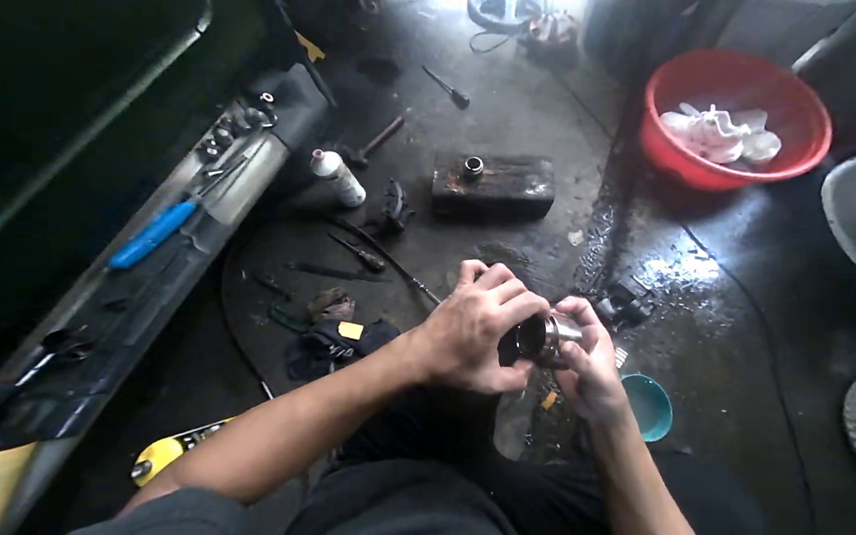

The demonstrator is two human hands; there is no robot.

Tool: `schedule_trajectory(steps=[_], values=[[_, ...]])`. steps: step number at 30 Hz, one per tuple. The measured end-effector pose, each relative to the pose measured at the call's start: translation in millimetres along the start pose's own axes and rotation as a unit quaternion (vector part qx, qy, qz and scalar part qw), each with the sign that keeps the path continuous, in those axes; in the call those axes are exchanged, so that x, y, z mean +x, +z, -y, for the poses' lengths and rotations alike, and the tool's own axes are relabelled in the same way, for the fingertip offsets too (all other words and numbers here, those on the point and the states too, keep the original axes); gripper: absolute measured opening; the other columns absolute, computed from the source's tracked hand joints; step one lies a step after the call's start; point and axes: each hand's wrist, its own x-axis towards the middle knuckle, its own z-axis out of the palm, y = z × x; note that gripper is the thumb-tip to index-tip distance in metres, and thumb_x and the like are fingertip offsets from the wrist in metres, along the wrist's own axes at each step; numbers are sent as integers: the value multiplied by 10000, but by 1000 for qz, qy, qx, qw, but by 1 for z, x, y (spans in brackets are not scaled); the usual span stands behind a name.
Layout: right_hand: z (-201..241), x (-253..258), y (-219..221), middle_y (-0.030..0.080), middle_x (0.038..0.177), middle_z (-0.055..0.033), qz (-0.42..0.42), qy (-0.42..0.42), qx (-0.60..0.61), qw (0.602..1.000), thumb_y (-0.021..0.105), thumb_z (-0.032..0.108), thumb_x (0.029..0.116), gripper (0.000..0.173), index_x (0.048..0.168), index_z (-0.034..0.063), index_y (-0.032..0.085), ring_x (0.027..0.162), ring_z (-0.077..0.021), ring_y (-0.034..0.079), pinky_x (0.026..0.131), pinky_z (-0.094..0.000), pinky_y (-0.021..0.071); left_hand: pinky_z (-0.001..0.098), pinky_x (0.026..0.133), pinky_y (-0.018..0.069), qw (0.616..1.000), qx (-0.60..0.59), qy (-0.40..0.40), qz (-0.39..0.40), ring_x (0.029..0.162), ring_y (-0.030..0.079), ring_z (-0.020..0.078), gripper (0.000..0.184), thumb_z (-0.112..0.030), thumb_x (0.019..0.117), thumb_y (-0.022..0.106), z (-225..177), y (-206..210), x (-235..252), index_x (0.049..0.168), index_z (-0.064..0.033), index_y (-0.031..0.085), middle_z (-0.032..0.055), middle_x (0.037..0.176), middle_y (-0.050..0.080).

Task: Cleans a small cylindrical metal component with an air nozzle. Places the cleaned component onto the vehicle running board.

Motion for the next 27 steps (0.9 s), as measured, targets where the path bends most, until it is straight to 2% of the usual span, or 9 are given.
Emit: schedule_trajectory(steps=[4,7,9,12,17,19,22,24,27], values=[[-5,3,4,702,1088,-100,9,4,18,1000,892,281,786,550,1199,81,589,927,-172,712,822,-373,617,504,983,411,1000,8,5,3,1017,624,165,543,-516,717,783,1,-6,1,1145,-186,725,-30,984,715],[-5,0,5,705,1087,-61,17,1,-26,1000,840,375,834,509,1219,125,621,924,-153,704,788,-357,619,511,917,436,999,44,5,26,933,640,190,596,-622,689,755,-7,-12,8,1098,-190,722,-10,921,709],[-8,0,10,713,1099,-11,26,8,-49,998,808,438,848,495,1240,186,643,938,-125,702,786,-328,617,570,930,439,996,58,-13,61,972,658,257,663,-647,661,786,-14,-23,12,1116,-169,715,41,941,712],[-14,-1,19,724,1172,13,61,42,18,997,760,385,904,413,1275,238,652,1057,-131,702,904,-356,606,657,994,419,988,67,-53,130,1116,642,360,697,-551,642,879,-24,-43,14,1159,-114,714,113,1015,720],[-22,-7,48,730,1188,-31,109,94,103,984,719,387,941,388,1262,181,645,1119,-168,699,997,-386,569,674,1011,394,966,123,-98,207,1116,643,350,658,-624,762,779,-43,-78,0,1161,-106,701,96,1017,712],[-33,-1,56,716,1243,-4,181,121,91,972,657,434,975,390,1308,232,639,1131,-168,695,974,-405,580,668,982,410,963,112,-141,202,1099,644,347,650,-539,702,860,-45,-95,-17,1145,-91,700,98,1011,713],[-58,12,48,717,1227,-64,269,156,22,950,630,454,995,421,1368,266,576,1034,-269,729,827,-449,633,628,975,438,943,121,-241,196,1108,639,294,632,-476,699,903,-40,-127,-56,1168,-108,694,70,1047,714],[-59,19,41,726,1255,-112,330,154,-38,931,613,454,1012,446,1410,263,546,1035,-318,746,825,-428,645,645,997,426,922,150,-315,170,1117,642,313,613,-444,675,917,-31,-154,-97,1143,-102,717,89,1054,723],[-50,31,26,747,1206,-72,358,136,-106,918,614,435,1014,418,1373,223,579,1019,-284,751,856,-432,637,655,971,435,855,204,-456,137,1075,657,332,537,-430,693,865,-19,-204,-175,1099,-110,720,98,1032,731]])
